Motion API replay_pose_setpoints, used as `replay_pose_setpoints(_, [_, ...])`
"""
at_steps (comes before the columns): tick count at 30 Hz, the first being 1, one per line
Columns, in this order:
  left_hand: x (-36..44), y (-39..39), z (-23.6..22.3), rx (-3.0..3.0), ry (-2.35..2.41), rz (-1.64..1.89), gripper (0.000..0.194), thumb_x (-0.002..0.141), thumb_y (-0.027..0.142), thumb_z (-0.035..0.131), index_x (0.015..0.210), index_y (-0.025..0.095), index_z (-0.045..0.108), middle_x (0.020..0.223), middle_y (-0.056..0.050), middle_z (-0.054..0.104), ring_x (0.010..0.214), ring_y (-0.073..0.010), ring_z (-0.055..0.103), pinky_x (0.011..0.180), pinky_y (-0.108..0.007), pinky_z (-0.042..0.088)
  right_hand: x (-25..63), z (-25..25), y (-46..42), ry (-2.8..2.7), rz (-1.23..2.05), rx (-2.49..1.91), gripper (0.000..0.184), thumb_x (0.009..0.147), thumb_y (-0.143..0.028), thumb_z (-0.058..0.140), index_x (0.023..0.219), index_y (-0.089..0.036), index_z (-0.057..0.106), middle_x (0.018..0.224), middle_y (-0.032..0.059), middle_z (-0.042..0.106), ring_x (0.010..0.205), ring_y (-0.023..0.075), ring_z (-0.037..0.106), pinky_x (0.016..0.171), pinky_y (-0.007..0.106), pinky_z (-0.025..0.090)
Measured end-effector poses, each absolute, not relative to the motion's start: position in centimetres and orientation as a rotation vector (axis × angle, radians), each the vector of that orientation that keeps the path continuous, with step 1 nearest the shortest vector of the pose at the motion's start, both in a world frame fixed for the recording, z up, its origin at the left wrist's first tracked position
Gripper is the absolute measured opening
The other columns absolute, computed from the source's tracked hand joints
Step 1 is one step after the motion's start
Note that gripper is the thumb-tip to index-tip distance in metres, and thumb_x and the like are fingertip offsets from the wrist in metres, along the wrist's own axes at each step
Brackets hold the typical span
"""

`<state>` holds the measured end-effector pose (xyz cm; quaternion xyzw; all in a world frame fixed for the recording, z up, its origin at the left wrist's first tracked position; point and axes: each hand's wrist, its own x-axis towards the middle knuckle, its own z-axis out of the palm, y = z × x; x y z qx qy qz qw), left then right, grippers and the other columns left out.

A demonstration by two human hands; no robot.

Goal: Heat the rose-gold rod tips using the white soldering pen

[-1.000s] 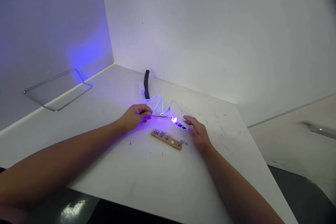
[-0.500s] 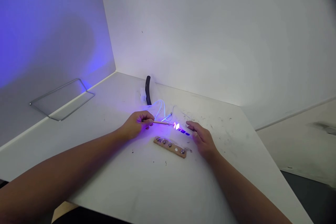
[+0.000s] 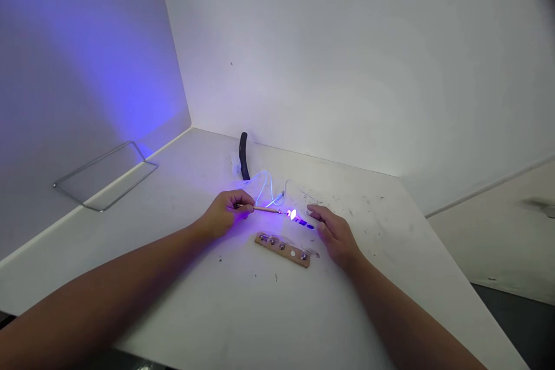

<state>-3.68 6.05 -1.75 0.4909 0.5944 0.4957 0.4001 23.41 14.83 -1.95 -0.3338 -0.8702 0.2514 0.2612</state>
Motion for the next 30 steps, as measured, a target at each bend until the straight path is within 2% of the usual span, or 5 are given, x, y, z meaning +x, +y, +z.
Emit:
replay_pose_setpoints(7, [-3.67,6.11,-1.77,1.200,1.509,1.246,0.010,0.065,0.023,0.061,0.069,0.014,0.062,0.056,0.003,0.050,0.049,-0.0074,0.041,0.047,-0.020,0.030,23.45,-2.08,14.86,-2.376,0.647,-0.881,0.051,0.087,-0.053,0.028,0.117,-0.019,0.051,0.107,0.0102,0.061,0.096,0.0256,0.059,0.078,0.038,0.049])
replay_pose_setpoints(16, [-3.52,5.83,-1.42,1.132,1.497,1.272,0.008,0.062,0.020,0.065,0.068,0.015,0.063,0.062,0.000,0.059,0.053,-0.0108,0.050,0.050,-0.023,0.039,23.41,-1.78,14.80,-2.398,0.633,-0.856,0.051,0.087,-0.053,0.029,0.118,-0.018,0.050,0.107,0.0109,0.061,0.094,0.0259,0.059,0.076,0.039,0.049])
replay_pose_setpoints(22, [-3.72,5.96,-1.60,1.179,1.566,1.210,0.008,0.066,0.021,0.063,0.070,0.015,0.065,0.070,-0.003,0.062,0.065,-0.0141,0.055,0.059,-0.025,0.042,23.58,-1.85,14.78,-2.408,0.655,-0.845,0.050,0.087,-0.053,0.028,0.118,-0.020,0.048,0.109,0.0100,0.060,0.094,0.0257,0.058,0.076,0.038,0.048])
replay_pose_setpoints(30, [-3.87,5.89,-1.94,1.194,1.575,1.196,0.006,0.068,0.021,0.061,0.070,0.016,0.063,0.075,-0.004,0.063,0.071,-0.0159,0.056,0.065,-0.027,0.043,23.58,-1.72,14.79,-2.404,0.678,-0.814,0.051,0.087,-0.055,0.026,0.118,-0.020,0.048,0.108,0.0101,0.060,0.095,0.0256,0.057,0.078,0.038,0.048])
